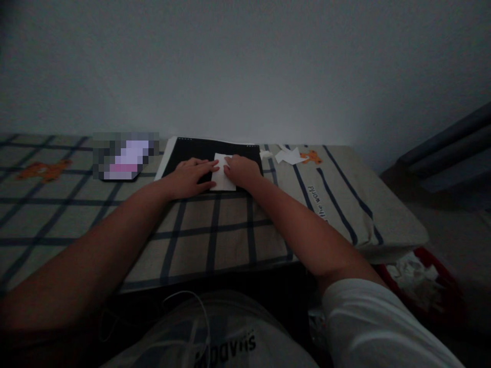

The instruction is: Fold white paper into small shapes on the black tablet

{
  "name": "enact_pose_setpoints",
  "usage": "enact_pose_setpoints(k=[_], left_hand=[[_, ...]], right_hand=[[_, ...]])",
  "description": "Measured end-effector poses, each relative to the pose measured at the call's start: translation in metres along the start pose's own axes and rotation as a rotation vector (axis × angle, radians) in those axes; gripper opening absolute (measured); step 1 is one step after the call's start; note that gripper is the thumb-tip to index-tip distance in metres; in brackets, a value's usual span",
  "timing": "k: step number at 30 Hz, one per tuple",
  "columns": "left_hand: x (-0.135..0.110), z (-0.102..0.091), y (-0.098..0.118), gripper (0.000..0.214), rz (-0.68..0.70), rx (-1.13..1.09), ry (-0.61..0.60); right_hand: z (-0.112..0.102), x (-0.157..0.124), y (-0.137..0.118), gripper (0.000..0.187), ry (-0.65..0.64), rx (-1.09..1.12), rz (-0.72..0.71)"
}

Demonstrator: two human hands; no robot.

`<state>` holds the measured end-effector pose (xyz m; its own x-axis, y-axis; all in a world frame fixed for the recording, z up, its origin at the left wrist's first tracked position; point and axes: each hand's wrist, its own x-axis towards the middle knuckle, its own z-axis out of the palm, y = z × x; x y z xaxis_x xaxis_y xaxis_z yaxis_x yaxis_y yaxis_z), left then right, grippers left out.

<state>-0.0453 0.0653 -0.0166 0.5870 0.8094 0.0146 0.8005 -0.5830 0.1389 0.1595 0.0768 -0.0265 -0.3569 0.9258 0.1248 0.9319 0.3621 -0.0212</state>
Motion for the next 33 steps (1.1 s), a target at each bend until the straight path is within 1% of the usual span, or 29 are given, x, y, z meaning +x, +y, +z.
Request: enact_pose_setpoints(k=[3, 7, 9, 13, 18, 20, 21, 23, 25, 26, 28, 30, 33], left_hand=[[0.000, 0.001, -0.001, 0.072, -0.005, 0.013, 0.001], [-0.001, 0.003, -0.001, 0.069, -0.002, 0.000, 0.013], [-0.002, 0.003, -0.002, 0.066, 0.010, -0.016, 0.020], [-0.003, 0.003, -0.004, 0.061, 0.041, -0.042, 0.034], [-0.005, 0.002, -0.005, 0.064, 0.054, -0.080, 0.074], [-0.005, 0.001, -0.006, 0.063, 0.073, -0.104, 0.131], [-0.005, 0.001, -0.007, 0.058, 0.095, -0.114, 0.165], [-0.004, 0.001, -0.009, 0.041, 0.168, -0.130, 0.214], [-0.003, 0.002, -0.010, 0.028, 0.246, -0.150, 0.219], [-0.003, 0.002, -0.010, 0.028, 0.275, -0.164, 0.211], [-0.002, 0.002, -0.009, 0.033, 0.308, -0.196, 0.186], [-0.002, 0.001, -0.008, 0.040, 0.319, -0.218, 0.162], [-0.003, -0.002, -0.007, 0.041, 0.313, -0.224, 0.141]], right_hand=[[-0.001, -0.001, -0.002, 0.045, -0.002, -0.005, 0.012], [0.001, -0.005, 0.003, 0.045, 0.041, 0.046, -0.011], [0.000, -0.008, 0.007, 0.043, 0.065, 0.086, -0.085], [0.000, -0.013, 0.016, 0.042, 0.098, 0.152, -0.292], [0.004, -0.013, 0.026, 0.052, 0.064, 0.206, -0.405], [0.005, -0.014, 0.027, 0.053, 0.043, 0.208, -0.407], [0.004, -0.014, 0.027, 0.053, 0.038, 0.203, -0.394], [0.003, -0.016, 0.026, 0.051, 0.030, 0.187, -0.358], [0.001, -0.017, 0.024, 0.051, 0.023, 0.164, -0.329], [0.000, -0.017, 0.023, 0.050, 0.023, 0.155, -0.320], [-0.002, -0.018, 0.022, 0.047, 0.028, 0.148, -0.314], [-0.002, -0.018, 0.023, 0.044, 0.033, 0.146, -0.307], [-0.002, -0.017, 0.026, 0.041, 0.042, 0.142, -0.289]])
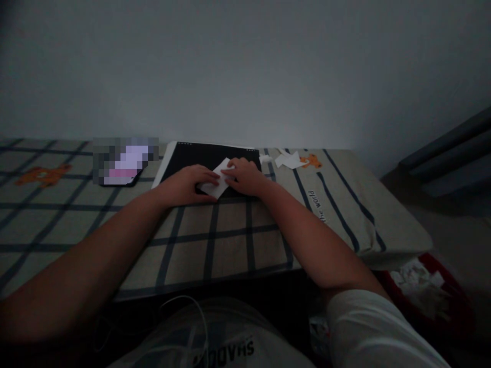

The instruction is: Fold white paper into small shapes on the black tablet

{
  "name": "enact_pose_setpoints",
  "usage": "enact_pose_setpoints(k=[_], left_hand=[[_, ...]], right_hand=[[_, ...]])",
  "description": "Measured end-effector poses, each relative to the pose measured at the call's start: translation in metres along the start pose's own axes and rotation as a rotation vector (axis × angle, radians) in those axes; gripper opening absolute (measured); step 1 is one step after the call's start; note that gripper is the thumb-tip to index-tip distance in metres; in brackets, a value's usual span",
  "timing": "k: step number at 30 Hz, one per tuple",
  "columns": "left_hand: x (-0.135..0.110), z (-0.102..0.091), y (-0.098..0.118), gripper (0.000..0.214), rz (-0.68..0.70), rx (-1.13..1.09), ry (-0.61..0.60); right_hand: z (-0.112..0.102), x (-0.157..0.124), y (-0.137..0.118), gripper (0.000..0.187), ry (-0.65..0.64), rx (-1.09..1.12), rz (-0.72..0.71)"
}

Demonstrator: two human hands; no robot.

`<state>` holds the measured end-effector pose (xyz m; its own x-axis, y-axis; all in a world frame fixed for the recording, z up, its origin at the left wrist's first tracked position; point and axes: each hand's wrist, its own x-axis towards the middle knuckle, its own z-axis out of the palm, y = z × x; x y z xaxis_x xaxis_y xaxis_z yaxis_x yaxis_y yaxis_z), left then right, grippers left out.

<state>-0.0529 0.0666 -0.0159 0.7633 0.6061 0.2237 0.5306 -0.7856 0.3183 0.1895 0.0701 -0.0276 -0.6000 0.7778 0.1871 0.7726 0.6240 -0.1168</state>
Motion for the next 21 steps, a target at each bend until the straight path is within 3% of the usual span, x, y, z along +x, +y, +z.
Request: enact_pose_setpoints(k=[9, 12, 18, 21], left_hand=[[-0.003, -0.003, 0.011, 0.037, -0.038, 0.039, 0.029], [-0.003, -0.003, 0.012, 0.043, -0.086, 0.094, 0.059], [-0.004, -0.004, 0.009, 0.048, -0.215, 0.075, 0.302], [-0.006, -0.004, 0.008, 0.046, -0.259, 0.016, 0.425]], right_hand=[[-0.003, 0.002, 0.003, 0.037, 0.019, 0.037, 0.018], [-0.007, 0.003, 0.002, 0.046, 0.041, 0.089, 0.014], [-0.006, 0.002, 0.008, 0.036, 0.116, 0.158, -0.089], [-0.005, 0.003, 0.010, 0.029, 0.166, 0.171, -0.066]])
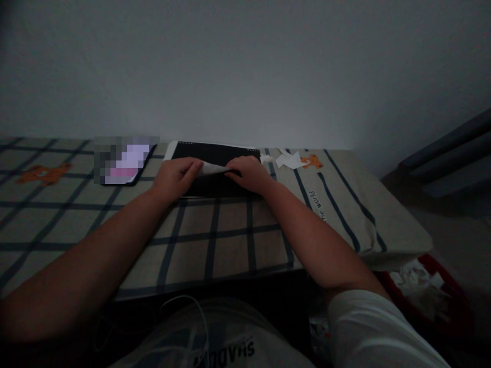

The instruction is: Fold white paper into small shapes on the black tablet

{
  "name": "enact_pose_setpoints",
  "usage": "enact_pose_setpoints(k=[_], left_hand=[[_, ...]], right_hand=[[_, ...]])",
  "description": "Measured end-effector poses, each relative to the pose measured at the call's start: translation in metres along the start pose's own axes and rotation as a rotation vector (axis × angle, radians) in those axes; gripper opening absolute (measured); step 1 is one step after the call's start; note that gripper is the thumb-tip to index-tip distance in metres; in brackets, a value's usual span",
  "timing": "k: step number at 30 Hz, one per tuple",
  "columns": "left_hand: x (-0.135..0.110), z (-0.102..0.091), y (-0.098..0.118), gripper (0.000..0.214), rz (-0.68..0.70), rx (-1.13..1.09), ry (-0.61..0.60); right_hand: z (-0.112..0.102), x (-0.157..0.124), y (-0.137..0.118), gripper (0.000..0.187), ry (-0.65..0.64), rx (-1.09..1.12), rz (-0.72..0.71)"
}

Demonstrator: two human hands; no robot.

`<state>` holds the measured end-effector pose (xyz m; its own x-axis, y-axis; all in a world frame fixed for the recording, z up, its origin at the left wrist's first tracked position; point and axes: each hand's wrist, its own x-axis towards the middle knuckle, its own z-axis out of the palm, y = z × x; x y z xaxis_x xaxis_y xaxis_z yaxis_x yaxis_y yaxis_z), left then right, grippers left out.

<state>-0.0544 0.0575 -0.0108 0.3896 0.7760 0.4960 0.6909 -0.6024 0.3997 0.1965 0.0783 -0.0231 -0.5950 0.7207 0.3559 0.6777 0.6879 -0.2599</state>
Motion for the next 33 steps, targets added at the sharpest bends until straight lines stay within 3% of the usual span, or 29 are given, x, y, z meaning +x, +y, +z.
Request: enact_pose_setpoints(k=[6, 14, 20, 24, 29, 33], left_hand=[[0.000, 0.002, -0.002, 0.045, -0.040, -0.187, 0.191], [0.008, 0.015, -0.012, 0.031, -0.267, -0.330, 0.177], [0.011, 0.013, -0.023, 0.021, -0.402, -0.268, 0.106], [0.010, 0.006, -0.025, 0.011, -0.347, -0.118, -0.047], [0.008, 0.005, -0.025, 0.040, -0.126, 0.021, -0.140], [0.007, 0.007, -0.024, 0.044, -0.023, 0.063, -0.189]], right_hand=[[-0.010, 0.001, -0.010, 0.029, 0.116, 0.100, 0.139], [-0.009, 0.001, -0.003, 0.036, 0.183, 0.247, 0.268], [-0.008, 0.002, 0.008, 0.041, 0.085, 0.225, 0.394], [-0.004, 0.002, 0.012, 0.032, 0.052, 0.168, 0.354], [0.000, 0.001, 0.016, 0.030, 0.004, 0.096, 0.231], [0.001, 0.000, 0.019, 0.025, -0.002, 0.080, 0.180]])
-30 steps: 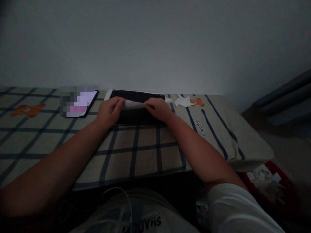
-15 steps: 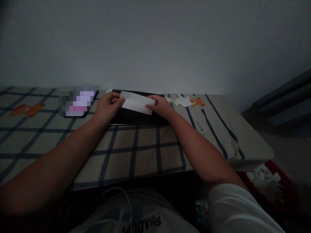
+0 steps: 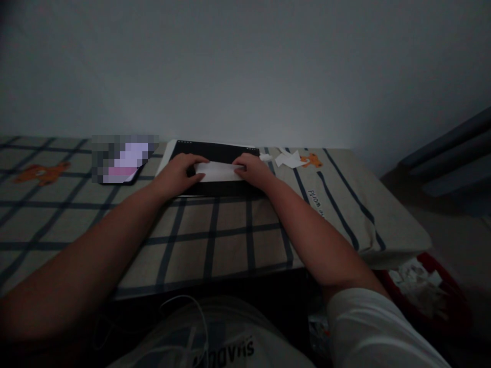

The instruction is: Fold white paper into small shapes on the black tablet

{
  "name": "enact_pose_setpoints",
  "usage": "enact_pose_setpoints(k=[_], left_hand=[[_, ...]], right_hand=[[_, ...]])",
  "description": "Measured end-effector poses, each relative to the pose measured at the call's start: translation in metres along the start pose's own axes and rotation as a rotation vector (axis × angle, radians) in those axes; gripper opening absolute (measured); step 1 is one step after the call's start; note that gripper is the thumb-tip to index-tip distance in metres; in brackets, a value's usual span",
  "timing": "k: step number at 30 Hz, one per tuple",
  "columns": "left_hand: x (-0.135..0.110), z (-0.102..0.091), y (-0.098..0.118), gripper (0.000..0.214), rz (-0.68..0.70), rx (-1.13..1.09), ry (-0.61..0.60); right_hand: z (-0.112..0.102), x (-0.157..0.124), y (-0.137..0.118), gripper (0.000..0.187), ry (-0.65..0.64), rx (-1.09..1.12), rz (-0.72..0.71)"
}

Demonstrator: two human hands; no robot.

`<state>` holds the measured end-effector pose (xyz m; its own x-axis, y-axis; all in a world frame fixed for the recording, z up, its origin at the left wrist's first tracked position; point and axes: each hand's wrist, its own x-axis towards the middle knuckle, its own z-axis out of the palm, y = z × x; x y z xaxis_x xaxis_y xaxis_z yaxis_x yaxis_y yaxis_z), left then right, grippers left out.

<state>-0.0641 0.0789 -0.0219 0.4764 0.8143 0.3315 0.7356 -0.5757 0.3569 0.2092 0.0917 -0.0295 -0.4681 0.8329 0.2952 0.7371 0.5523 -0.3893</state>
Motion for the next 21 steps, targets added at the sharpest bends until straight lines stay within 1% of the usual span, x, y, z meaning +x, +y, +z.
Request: enact_pose_setpoints(k=[2, 4, 7, 9, 11, 13, 17, 21], left_hand=[[0.000, 0.000, 0.000, 0.050, 0.001, 0.005, 0.011], [0.000, 0.000, -0.002, 0.054, -0.004, 0.018, 0.033], [0.001, -0.001, -0.004, 0.040, 0.017, 0.103, 0.039], [0.002, -0.002, -0.005, 0.033, 0.013, 0.156, 0.060], [0.001, -0.002, -0.005, 0.032, 0.004, 0.169, 0.101], [0.001, -0.002, -0.003, 0.034, 0.046, 0.163, 0.117], [-0.001, -0.001, 0.003, 0.033, 0.184, 0.161, 0.031], [-0.003, 0.000, 0.007, 0.035, 0.172, 0.170, -0.033]], right_hand=[[0.001, 0.000, 0.001, 0.025, -0.001, 0.007, -0.033], [0.001, -0.001, -0.001, 0.029, 0.003, 0.029, -0.077], [0.002, -0.002, -0.007, 0.037, -0.001, 0.070, -0.143], [0.002, -0.004, -0.012, 0.036, -0.020, 0.091, -0.159], [0.001, -0.005, -0.017, 0.033, -0.044, 0.101, -0.153], [0.001, -0.006, -0.020, 0.032, -0.067, 0.102, -0.137], [0.001, -0.006, -0.018, 0.031, -0.082, 0.096, -0.098], [0.000, -0.007, -0.015, 0.031, -0.091, 0.097, -0.072]])
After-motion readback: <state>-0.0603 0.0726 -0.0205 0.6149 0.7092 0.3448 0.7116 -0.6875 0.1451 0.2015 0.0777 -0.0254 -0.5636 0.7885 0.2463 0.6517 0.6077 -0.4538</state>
